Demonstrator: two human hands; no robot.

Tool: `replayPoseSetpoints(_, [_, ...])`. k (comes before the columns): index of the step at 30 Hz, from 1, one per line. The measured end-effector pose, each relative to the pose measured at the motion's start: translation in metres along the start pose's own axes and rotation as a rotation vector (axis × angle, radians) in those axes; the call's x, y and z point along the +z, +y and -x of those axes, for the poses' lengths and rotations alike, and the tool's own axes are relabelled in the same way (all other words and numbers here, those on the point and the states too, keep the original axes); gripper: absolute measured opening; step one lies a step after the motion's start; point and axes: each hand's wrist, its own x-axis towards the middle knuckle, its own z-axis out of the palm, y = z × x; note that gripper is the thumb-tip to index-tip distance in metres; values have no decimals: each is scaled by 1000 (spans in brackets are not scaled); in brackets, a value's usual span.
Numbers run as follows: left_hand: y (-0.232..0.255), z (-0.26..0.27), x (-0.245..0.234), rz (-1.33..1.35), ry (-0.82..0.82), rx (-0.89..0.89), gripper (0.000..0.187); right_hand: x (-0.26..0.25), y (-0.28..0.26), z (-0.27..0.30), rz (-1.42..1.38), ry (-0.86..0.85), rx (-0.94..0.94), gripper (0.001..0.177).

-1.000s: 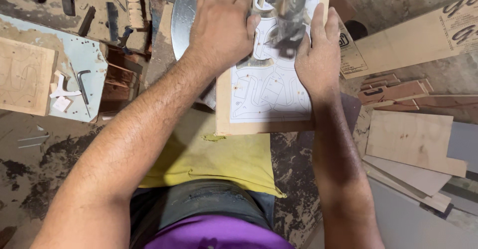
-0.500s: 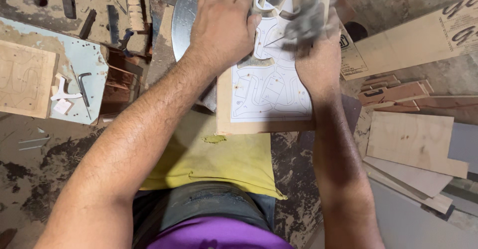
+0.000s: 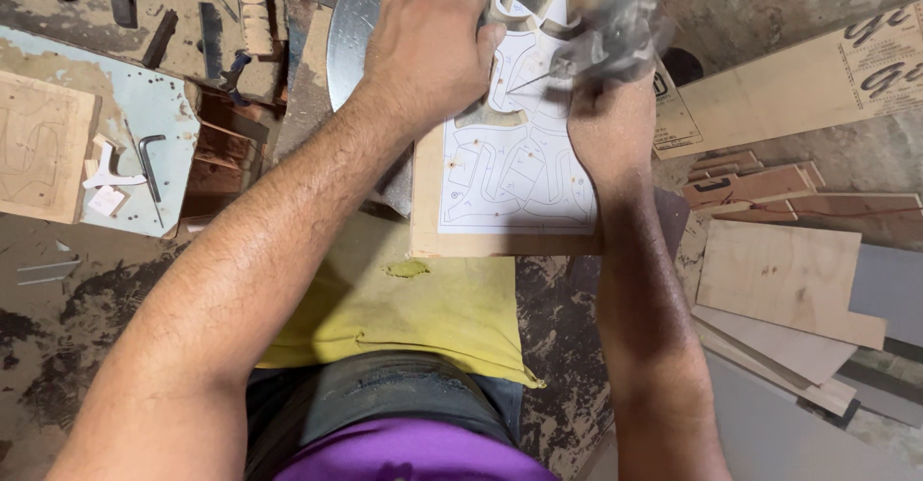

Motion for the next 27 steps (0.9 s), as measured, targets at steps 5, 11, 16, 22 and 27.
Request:
replayPoseSetpoints(5, [-1, -2, 0, 2, -23, -10, 68, -9, -18, -5, 116, 99, -124, 55])
replayPoseSetpoints(11, [0, -4, -2, 10, -34, -23, 69, -17, -30, -7, 166, 122, -177, 57])
replayPoseSetpoints(16, [1, -5, -2, 25, -9, -26, 70, -12, -14, -9, -2, 15, -36, 68])
replayPoseSetpoints(22, [2, -7, -4, 40, -7, -37, 70, -11, -13, -13, 48, -16, -25, 67])
replayPoseSetpoints(27, [2, -9, -4, 29, -10, -39, 69, -16, -25, -12, -95, -16, 8, 61])
